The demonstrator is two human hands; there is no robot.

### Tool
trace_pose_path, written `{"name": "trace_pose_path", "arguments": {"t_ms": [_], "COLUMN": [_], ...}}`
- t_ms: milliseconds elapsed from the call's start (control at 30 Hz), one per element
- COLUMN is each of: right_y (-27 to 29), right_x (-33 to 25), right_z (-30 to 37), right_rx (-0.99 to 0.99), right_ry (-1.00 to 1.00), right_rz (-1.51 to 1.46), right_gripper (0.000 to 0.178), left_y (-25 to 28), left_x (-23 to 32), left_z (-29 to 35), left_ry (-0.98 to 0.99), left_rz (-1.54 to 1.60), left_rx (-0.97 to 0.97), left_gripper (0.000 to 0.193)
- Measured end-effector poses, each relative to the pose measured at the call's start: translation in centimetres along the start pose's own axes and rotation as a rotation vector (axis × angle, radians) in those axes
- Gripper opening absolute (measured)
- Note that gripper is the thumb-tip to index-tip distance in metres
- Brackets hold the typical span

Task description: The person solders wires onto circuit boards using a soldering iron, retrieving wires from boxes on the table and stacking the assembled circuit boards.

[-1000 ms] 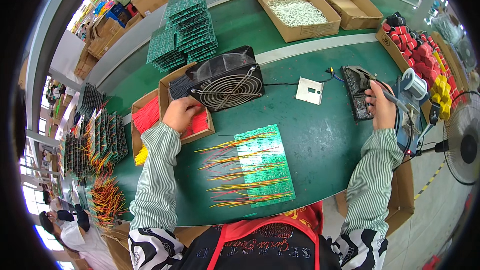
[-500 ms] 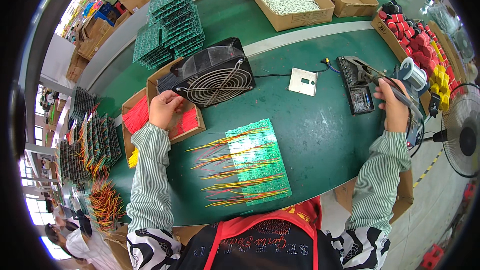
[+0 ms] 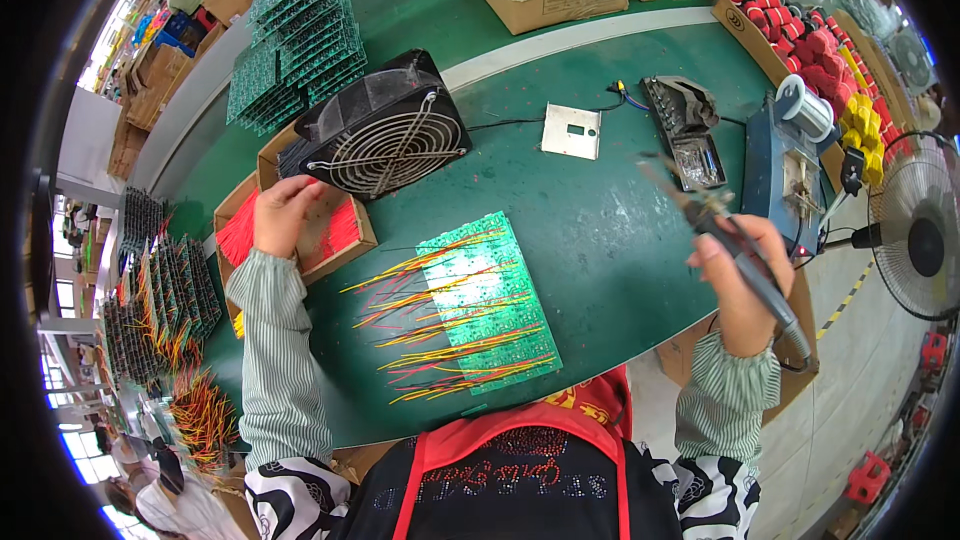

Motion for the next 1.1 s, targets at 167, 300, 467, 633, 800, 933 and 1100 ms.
{"name": "trace_pose_path", "arguments": {"t_ms": [167, 300, 467, 633, 800, 933, 1100], "right_y": [-3.5, -7.1, -9.9, -11.6, -13.1, -14.4, -15.0], "right_x": [-0.5, -1.9, -3.4, -2.1, -1.3, -0.9, -0.7], "right_z": [2.6, 3.5, 3.8, 3.7, 3.4, 3.5, 3.3], "right_rx": [-0.217, -0.368, -0.485, -0.519, -0.577, -0.618, -0.635], "right_ry": [0.013, 0.194, 0.189, 0.076, 0.000, -0.002, -0.053], "right_rz": [-0.051, 0.040, 0.067, -0.030, -0.002, -0.007, -0.004], "right_gripper": [0.026, 0.023, 0.021, 0.020, 0.020, 0.020, 0.021], "left_y": [-0.2, -4.9, -8.1, -9.5, -10.0, -10.0, -9.9], "left_x": [6.9, 12.2, 12.2, 10.5, 9.0, 8.9, 8.7], "left_z": [5.2, 9.7, 10.2, 9.7, 9.2, 9.0, 8.6], "left_ry": [-0.160, -0.365, -0.290, -0.251, -0.162, -0.155, -0.110], "left_rz": [-0.152, -0.250, -0.206, -0.239, -0.191, -0.198, -0.177], "left_rx": [-0.043, -0.247, -0.336, -0.406, -0.462, -0.498, -0.557], "left_gripper": [0.015, 0.013, 0.013, 0.013, 0.013, 0.014, 0.014]}}
Point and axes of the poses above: each hand's wrist, its own z-axis away from the middle knuckle, its own y-axis out of the back of the hand, x = y × z, the point moved 6 cm from there along -z, towards the middle knuckle, and after that the axes turned 2 degrees about -y, right-handed, at the moved point
